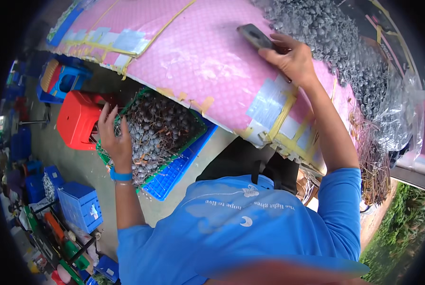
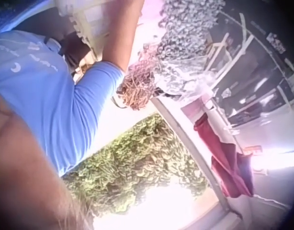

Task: Wrapping wires or filament around small circular components at a workbench.

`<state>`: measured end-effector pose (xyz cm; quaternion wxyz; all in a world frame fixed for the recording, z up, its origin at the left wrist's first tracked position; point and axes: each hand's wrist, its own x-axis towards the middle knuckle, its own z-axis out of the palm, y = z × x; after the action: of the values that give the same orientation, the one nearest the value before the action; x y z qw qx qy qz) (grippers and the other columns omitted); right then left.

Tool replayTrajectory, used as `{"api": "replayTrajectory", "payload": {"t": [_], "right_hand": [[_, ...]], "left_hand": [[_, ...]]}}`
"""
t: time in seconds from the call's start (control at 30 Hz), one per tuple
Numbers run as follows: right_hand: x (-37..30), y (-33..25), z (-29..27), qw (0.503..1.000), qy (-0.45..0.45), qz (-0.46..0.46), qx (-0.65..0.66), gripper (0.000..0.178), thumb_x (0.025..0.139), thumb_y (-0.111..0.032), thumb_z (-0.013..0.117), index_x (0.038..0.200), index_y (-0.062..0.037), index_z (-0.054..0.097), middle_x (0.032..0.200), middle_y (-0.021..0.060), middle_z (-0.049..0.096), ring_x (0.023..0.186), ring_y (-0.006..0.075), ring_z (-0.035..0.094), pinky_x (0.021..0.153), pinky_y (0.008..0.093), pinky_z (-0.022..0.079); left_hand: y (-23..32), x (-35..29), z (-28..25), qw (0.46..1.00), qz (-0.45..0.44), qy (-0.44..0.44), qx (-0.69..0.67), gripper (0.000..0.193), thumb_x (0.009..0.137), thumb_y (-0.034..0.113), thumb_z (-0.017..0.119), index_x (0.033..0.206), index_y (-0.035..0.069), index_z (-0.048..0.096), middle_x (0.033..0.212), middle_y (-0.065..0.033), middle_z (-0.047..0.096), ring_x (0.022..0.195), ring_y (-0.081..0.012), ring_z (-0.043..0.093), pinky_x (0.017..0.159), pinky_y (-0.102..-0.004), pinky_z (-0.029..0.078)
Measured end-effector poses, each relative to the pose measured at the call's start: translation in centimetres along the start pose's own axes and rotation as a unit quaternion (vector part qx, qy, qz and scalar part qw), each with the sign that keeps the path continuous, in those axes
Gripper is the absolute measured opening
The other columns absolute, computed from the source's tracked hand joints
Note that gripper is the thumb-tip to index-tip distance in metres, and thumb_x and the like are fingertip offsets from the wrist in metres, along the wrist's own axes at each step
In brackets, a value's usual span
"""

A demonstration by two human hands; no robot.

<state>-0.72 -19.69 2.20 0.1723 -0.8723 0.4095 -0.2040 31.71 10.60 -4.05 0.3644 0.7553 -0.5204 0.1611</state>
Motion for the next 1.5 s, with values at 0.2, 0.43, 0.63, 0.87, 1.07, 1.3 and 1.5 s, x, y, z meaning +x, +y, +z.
{"api": "replayTrajectory", "payload": {"t": [0.2, 0.43, 0.63, 0.87, 1.07, 1.3, 1.5], "right_hand": [[0.7, 4.5, -3.0, 0.616, -0.078, 0.165, 0.767, 0.057, 0.096, -0.039, 0.05, 0.132, 0.0051, 0.05, 0.113, 0.0271, 0.063, 0.093, 0.032, 0.067, 0.082, 0.0385, 0.058], [-2.1, 6.9, -4.5, 0.586, -0.06, 0.145, 0.795, 0.056, 0.097, -0.036, 0.045, 0.137, 0.0031, 0.046, 0.126, 0.0344, 0.054, 0.108, 0.0417, 0.062, 0.084, 0.0485, 0.058], [-3.7, 6.2, -5.5, 0.626, -0.075, 0.155, 0.761, 0.058, 0.097, -0.038, 0.046, 0.137, 0.0031, 0.046, 0.121, 0.035, 0.057, 0.104, 0.0389, 0.064, 0.083, 0.0437, 0.059], [-4.0, -0.1, -5.0, 0.951, -0.092, 0.095, 0.278, 0.053, 0.073, -0.029, 0.078, 0.116, 0.0014, 0.067, 0.097, 0.0139, 0.069, 0.084, 0.0182, 0.064, 0.078, 0.0295, 0.051], [-0.5, -3.1, 2.5, 0.995, -0.008, -0.081, -0.056, 0.05, 0.073, -0.037, 0.076, 0.107, -0.0023, 0.068, 0.095, 0.0184, 0.065, 0.096, 0.0357, 0.058, 0.086, 0.0429, 0.05], [-2.3, -2.2, 1.6, 0.997, -0.011, -0.064, -0.03, 0.04, 0.079, -0.034, 0.072, 0.106, -0.0042, 0.068, 0.112, 0.0182, 0.061, 0.107, 0.0371, 0.053, 0.091, 0.0445, 0.048], [-13.3, 5.7, -7.4, 0.976, 0.118, 0.158, -0.093, 0.029, 0.083, -0.021, 0.071, 0.106, -0.0048, 0.069, 0.096, 0.0131, 0.068, 0.075, 0.0248, 0.068, 0.068, 0.0369, 0.054]], "left_hand": [[9.9, 15.0, 10.6, 0.933, 0.194, -0.168, -0.252, 0.04, 0.085, 0.014, 0.071, 0.122, 0.003, 0.059, 0.125, -0.0178, 0.06, 0.116, -0.0338, 0.058, 0.097, -0.0393, 0.046], [19.8, 21.7, 31.7, 0.96, 0.261, -0.039, -0.097, 0.083, 0.07, 0.048, 0.083, 0.131, 0.002, 0.05, 0.13, -0.0238, 0.055, 0.119, -0.0378, 0.055, 0.095, -0.0444, 0.05], [23.3, 25.4, 38.0, 0.902, 0.276, -0.265, -0.198, 0.093, 0.081, 0.021, 0.063, 0.153, 0.001, 0.008, 0.153, -0.0357, 0.009, 0.144, -0.0516, -0.002, 0.116, -0.0614, 0.003], [23.2, 30.7, 28.7, 0.782, 0.394, -0.415, -0.247, 0.116, 0.06, 0.043, 0.085, 0.148, -0.004, 0.025, 0.148, -0.0315, 0.032, 0.142, -0.0378, 0.029, 0.115, -0.0375, 0.029], [27.4, 32.1, 23.9, 0.767, 0.217, -0.595, 0.099, 0.075, 0.069, 0.036, 0.083, 0.128, -0.002, 0.056, 0.12, -0.0235, 0.063, 0.104, -0.0308, 0.065, 0.088, -0.0396, 0.051], [28.6, 26.8, 28.6, 0.833, 0.243, -0.497, -0.023, 0.029, 0.066, 0.022, 0.079, 0.079, -0.002, 0.07, 0.084, -0.0218, 0.071, 0.084, -0.0305, 0.071, 0.071, -0.0427, 0.057], [31.6, 24.4, 27.2, 0.849, 0.364, -0.383, -0.007, 0.029, 0.069, 0.023, 0.071, 0.08, -0.004, 0.069, 0.089, -0.0288, 0.067, 0.089, -0.0439, 0.065, 0.083, -0.0501, 0.052]]}}
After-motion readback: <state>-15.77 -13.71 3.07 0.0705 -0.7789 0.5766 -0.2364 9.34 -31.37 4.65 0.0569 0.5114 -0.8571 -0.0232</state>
